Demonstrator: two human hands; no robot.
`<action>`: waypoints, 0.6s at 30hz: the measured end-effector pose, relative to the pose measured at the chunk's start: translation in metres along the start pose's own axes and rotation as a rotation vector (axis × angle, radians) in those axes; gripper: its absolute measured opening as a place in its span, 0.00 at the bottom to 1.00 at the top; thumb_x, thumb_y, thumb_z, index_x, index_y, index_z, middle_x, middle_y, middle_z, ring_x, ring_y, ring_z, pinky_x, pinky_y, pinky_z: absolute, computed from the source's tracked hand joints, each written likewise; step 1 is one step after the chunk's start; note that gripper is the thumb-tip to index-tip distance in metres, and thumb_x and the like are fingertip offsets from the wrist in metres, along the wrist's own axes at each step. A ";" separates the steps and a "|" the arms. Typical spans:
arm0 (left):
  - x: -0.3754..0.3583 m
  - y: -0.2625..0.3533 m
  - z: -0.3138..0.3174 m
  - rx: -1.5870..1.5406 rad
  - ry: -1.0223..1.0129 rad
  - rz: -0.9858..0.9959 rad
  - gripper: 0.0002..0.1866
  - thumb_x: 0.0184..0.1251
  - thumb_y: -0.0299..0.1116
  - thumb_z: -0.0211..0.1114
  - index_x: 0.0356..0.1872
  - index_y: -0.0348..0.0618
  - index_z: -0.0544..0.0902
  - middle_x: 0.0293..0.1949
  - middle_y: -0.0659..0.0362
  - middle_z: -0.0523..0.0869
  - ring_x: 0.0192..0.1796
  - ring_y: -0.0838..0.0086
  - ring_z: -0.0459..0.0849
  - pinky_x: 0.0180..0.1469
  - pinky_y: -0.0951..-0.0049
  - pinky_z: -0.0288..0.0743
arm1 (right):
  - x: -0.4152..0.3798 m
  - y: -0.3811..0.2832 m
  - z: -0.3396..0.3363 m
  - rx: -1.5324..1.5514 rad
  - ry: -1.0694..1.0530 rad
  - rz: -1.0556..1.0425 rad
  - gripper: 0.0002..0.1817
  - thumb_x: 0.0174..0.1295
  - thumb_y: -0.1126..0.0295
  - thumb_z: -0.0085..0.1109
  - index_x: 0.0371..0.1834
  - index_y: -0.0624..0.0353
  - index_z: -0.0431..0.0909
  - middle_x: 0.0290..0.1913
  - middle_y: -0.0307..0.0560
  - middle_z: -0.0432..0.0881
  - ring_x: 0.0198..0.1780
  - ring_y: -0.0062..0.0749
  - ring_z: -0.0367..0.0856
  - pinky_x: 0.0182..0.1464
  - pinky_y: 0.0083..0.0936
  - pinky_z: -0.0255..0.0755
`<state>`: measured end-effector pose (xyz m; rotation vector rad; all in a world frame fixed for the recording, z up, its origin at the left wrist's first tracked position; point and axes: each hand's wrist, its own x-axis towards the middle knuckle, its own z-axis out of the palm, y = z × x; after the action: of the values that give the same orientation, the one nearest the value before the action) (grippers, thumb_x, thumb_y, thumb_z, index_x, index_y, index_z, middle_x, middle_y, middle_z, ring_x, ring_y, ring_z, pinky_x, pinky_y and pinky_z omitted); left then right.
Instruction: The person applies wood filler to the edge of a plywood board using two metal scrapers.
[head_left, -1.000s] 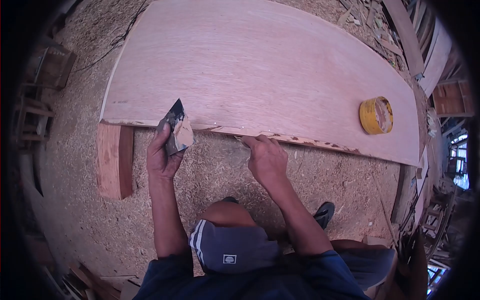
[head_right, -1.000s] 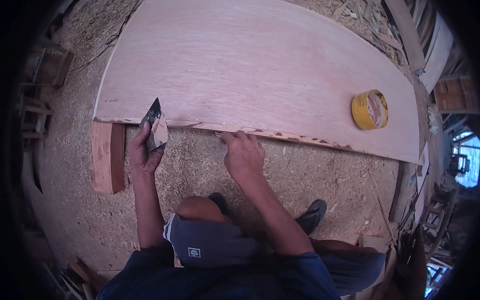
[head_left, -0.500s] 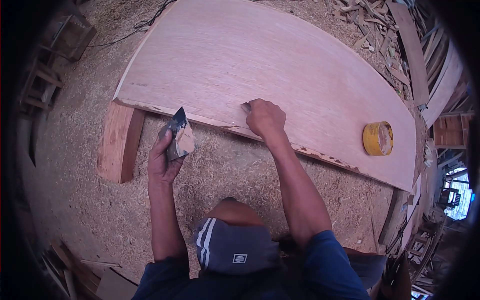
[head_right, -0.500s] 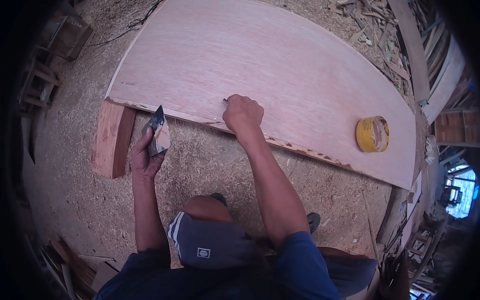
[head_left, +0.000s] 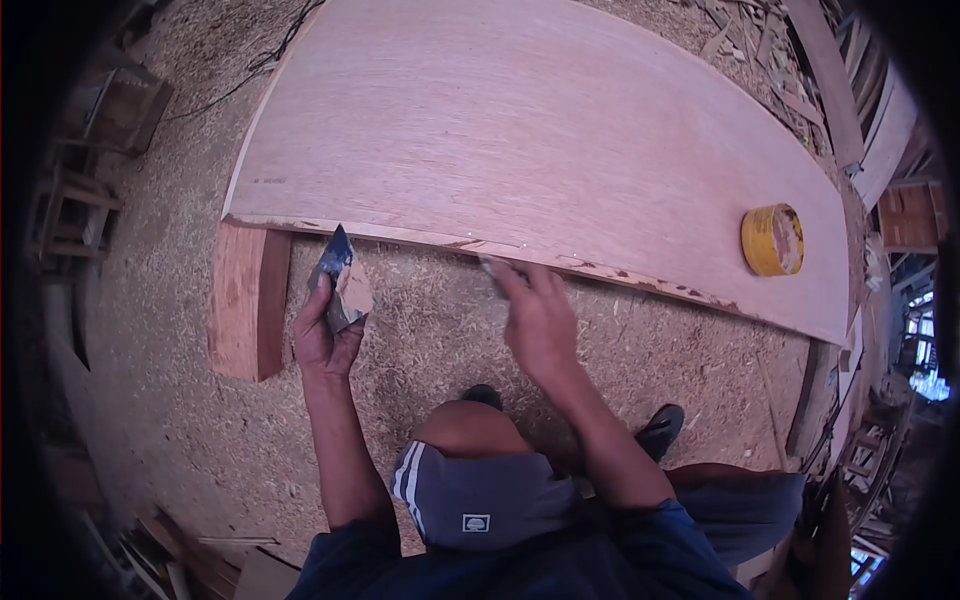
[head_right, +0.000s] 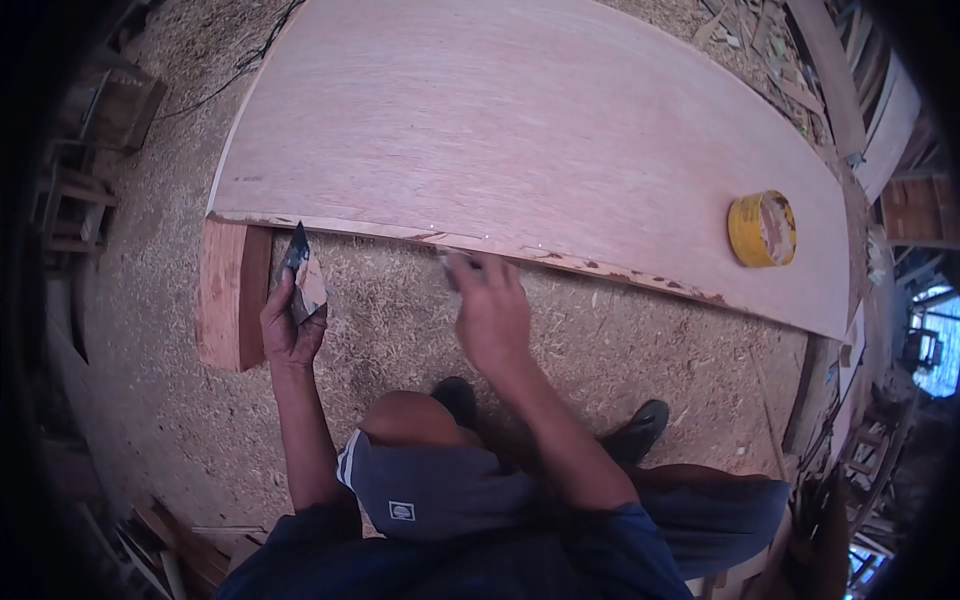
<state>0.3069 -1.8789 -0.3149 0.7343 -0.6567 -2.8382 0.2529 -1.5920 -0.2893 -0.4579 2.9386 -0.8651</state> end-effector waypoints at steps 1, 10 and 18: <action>0.001 0.002 -0.001 -0.008 -0.021 0.000 0.17 0.81 0.34 0.60 0.64 0.36 0.80 0.56 0.50 0.89 0.55 0.63 0.91 0.56 0.61 0.90 | 0.001 -0.006 0.011 -0.045 0.031 -0.022 0.32 0.57 0.82 0.59 0.68 0.51 0.80 0.62 0.57 0.78 0.65 0.54 0.76 0.67 0.51 0.72; 0.003 0.013 -0.011 -0.012 -0.039 -0.009 0.17 0.83 0.34 0.57 0.64 0.35 0.79 0.57 0.47 0.89 0.55 0.61 0.91 0.55 0.60 0.91 | 0.010 -0.021 0.065 -0.133 0.118 0.040 0.37 0.54 0.83 0.60 0.73 0.54 0.75 0.73 0.58 0.67 0.74 0.61 0.63 0.74 0.56 0.59; 0.008 0.007 -0.009 -0.029 -0.121 -0.053 0.17 0.83 0.33 0.57 0.65 0.35 0.79 0.57 0.46 0.89 0.57 0.59 0.91 0.56 0.57 0.91 | 0.009 -0.026 0.050 -0.123 0.041 0.039 0.37 0.53 0.80 0.63 0.72 0.52 0.77 0.68 0.53 0.72 0.71 0.53 0.67 0.72 0.53 0.62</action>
<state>0.3044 -1.8902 -0.3222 0.5880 -0.6205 -2.9529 0.2578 -1.6411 -0.3171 -0.3921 3.0397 -0.7003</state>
